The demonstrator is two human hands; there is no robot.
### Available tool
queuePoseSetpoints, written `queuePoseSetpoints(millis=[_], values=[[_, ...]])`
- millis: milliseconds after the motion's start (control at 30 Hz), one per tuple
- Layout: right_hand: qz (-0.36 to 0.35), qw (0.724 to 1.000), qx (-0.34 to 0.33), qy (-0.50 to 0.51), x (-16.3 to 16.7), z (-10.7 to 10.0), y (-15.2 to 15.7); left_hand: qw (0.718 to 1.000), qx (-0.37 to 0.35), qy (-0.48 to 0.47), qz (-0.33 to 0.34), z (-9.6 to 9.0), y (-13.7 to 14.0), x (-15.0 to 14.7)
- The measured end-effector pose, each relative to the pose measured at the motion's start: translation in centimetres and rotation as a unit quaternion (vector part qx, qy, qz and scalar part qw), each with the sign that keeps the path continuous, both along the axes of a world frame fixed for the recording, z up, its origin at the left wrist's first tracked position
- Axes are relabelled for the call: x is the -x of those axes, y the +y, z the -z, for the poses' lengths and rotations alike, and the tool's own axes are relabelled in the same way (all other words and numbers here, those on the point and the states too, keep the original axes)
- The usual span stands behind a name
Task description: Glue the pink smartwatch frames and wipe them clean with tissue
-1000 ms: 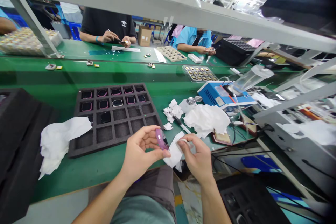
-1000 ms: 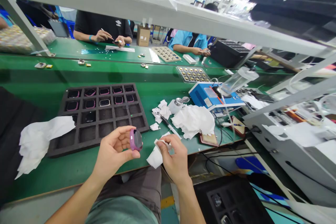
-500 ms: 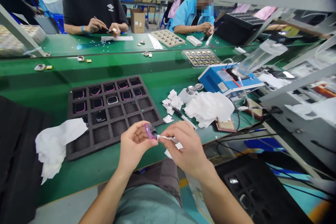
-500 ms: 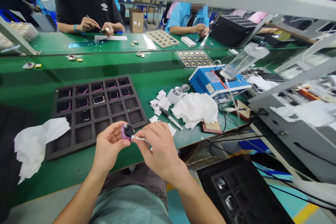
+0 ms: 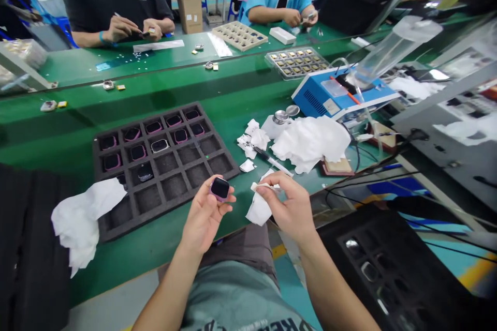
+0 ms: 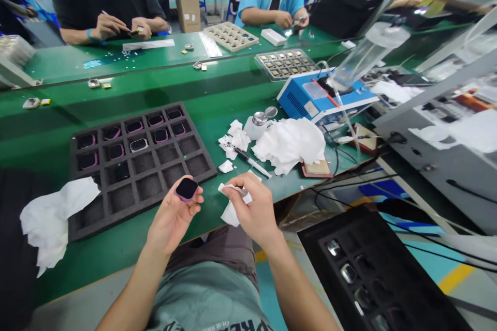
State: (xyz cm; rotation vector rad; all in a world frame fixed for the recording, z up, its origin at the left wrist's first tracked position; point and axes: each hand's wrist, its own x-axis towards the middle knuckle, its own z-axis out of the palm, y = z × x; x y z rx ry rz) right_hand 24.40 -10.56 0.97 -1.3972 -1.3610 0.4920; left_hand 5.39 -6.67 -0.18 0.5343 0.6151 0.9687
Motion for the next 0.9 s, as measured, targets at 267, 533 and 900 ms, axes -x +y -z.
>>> queuePoseSetpoints(millis=[267, 533, 900], values=[[0.038, 0.990, 0.080, 0.111, -0.9, 2.0, 0.0, 0.992, -0.018, 0.126, 0.018, 3.6, -1.4, -0.4], [-0.062, 0.995, 0.073, -0.003, 0.1, 1.7, -1.3, 0.989, -0.039, 0.142, 0.032, 4.5, -2.1, -0.5], [-0.175, 0.940, 0.046, -0.288, 1.8, 1.3, 0.1, 0.981, -0.065, 0.177, 0.039, 4.9, -2.6, -0.6]])
